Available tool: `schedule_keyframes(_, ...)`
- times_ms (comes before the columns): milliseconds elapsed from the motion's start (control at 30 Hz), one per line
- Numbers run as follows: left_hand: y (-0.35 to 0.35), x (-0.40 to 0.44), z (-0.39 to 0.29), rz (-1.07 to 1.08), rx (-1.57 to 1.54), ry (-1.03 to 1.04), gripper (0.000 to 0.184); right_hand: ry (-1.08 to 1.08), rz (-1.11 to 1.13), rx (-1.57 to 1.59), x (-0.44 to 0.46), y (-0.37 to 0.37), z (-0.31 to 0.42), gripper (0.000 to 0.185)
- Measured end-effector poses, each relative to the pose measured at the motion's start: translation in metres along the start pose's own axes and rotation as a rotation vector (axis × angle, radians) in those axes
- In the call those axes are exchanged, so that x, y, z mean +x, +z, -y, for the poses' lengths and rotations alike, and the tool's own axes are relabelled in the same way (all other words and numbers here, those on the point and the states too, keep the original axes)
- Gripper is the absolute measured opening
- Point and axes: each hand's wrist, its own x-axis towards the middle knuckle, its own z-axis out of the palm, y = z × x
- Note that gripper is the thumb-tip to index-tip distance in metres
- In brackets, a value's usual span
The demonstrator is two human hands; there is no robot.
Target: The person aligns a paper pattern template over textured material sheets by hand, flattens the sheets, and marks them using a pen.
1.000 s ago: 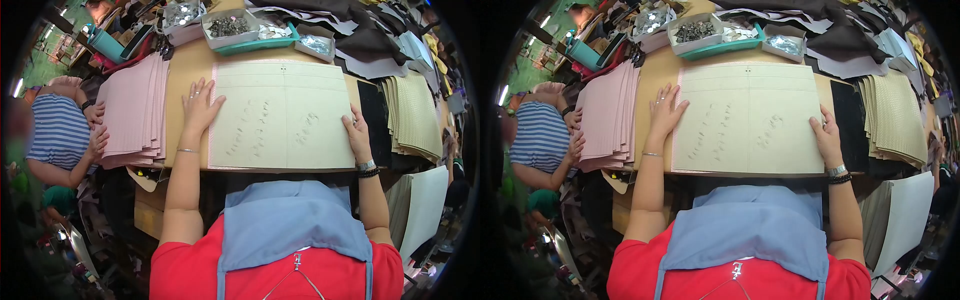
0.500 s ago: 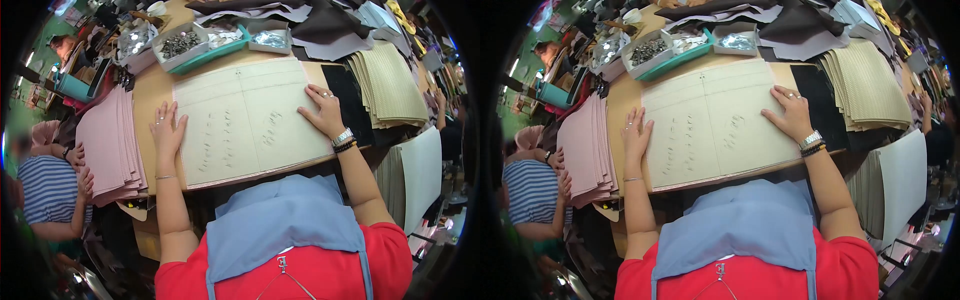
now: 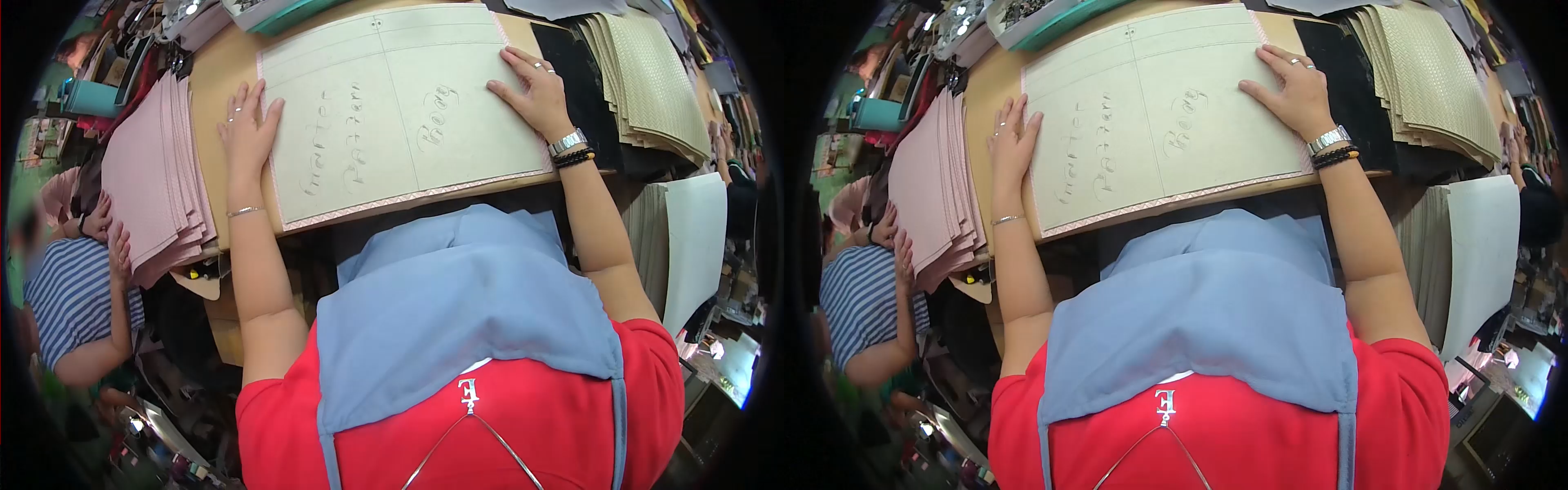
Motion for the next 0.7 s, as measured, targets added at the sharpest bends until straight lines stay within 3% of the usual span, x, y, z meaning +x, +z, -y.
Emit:
schedule_keyframes(167,0.003,0.0,0.002,-0.009,0.014,0.006,0.06,0.031,0.025,0.077,0.0,0.0,0.0,0.054)
schedule_keyframes(267,0.003,-0.001,0.0,-0.016,0.038,0.01,0.061,0.239,0.043,0.674,0.002,0.015,-0.014,0.06)
schedule_keyframes(367,0.003,-0.002,-0.001,-0.016,0.073,0.009,0.063,0.391,-0.071,1.203,0.007,-0.017,0.023,0.069)
schedule_keyframes(400,0.002,-0.003,-0.003,-0.012,0.091,0.009,0.065,0.462,-0.09,1.194,0.007,-0.023,0.028,0.076)
schedule_keyframes(500,0.007,-0.004,-0.001,-0.06,0.061,-0.018,0.07,0.543,0.446,1.202,0.003,-0.054,0.02,0.071)
schedule_keyframes(567,0.01,0.001,0.002,-0.077,0.059,-0.048,0.073,0.462,0.449,1.18,-0.006,-0.084,0.011,0.062)
schedule_keyframes(633,0.01,0.0,0.003,-0.042,0.11,-0.088,0.075,0.606,-0.069,1.056,-0.024,-0.114,-0.019,0.05)
schedule_keyframes(667,0.007,-0.003,-0.001,-0.04,0.126,-0.078,0.075,0.592,-0.191,0.889,-0.025,-0.143,-0.025,0.043)
schedule_keyframes(700,0.003,-0.005,-0.007,-0.037,0.141,-0.066,0.075,0.51,-0.303,0.907,-0.034,-0.165,-0.075,0.038)
